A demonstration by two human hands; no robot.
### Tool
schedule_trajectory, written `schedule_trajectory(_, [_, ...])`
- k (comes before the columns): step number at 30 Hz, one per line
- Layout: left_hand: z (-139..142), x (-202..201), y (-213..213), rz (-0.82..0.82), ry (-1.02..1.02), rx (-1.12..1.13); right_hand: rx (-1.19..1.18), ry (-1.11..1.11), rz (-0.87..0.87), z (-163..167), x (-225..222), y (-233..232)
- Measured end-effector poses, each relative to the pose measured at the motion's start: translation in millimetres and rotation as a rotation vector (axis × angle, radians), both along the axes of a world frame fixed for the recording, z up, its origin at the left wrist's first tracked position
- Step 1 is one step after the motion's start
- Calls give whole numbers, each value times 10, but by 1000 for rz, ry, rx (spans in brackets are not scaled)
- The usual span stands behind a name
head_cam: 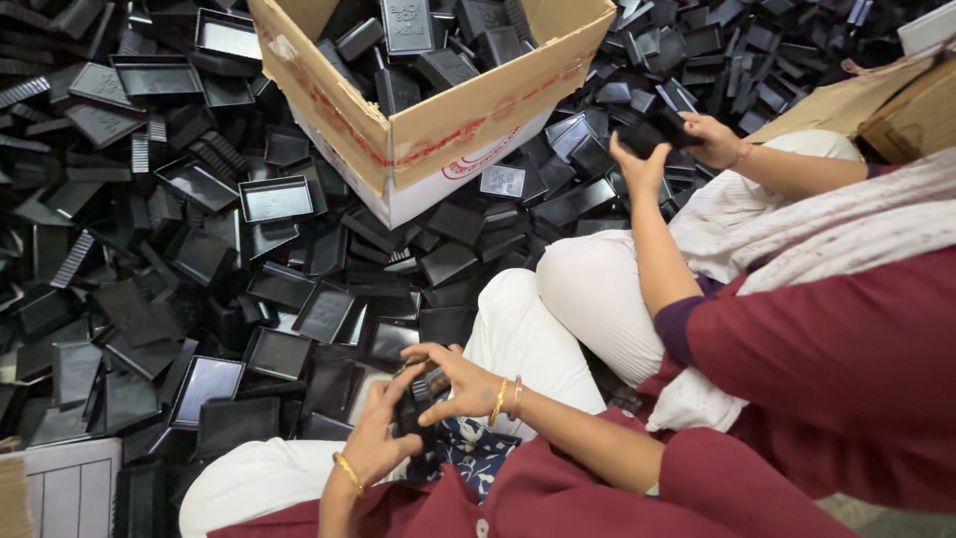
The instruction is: The person sits on the floor among a large pile of black plastic boxes, picks up individual boxes, turns them over and stacks or pairs them, then tosses them into a nearby cardboard carton. Other workers around the pile perform the same sorting and boxing of the plastic boxes.
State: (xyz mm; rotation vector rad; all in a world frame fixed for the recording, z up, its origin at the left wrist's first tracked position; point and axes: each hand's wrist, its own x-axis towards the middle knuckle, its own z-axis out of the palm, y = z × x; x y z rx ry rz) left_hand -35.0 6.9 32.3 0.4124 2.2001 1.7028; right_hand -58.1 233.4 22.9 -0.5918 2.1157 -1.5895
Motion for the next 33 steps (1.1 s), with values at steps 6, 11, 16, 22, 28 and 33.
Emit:
schedule_trajectory(6, [290,64,-153,511,254,281,-270,-176,-71,143,-61,15])
schedule_trajectory(11, [397,164,22,495,386,237,-650,-256,-56,310,-97,-17])
schedule_trajectory(16, [528,235,209,509,421,82,-625,-206,-58,433,-137,7])
schedule_trajectory(22, [727,156,90,261,570,-91,-683,-249,-86,477,-141,17])
schedule_trajectory(28, [685,147,95,570,729,-130,-703,-407,-128,507,-198,-41])
schedule_trajectory(33, [452,111,-12,580,575,55,114,57,-72,997,-588,7])
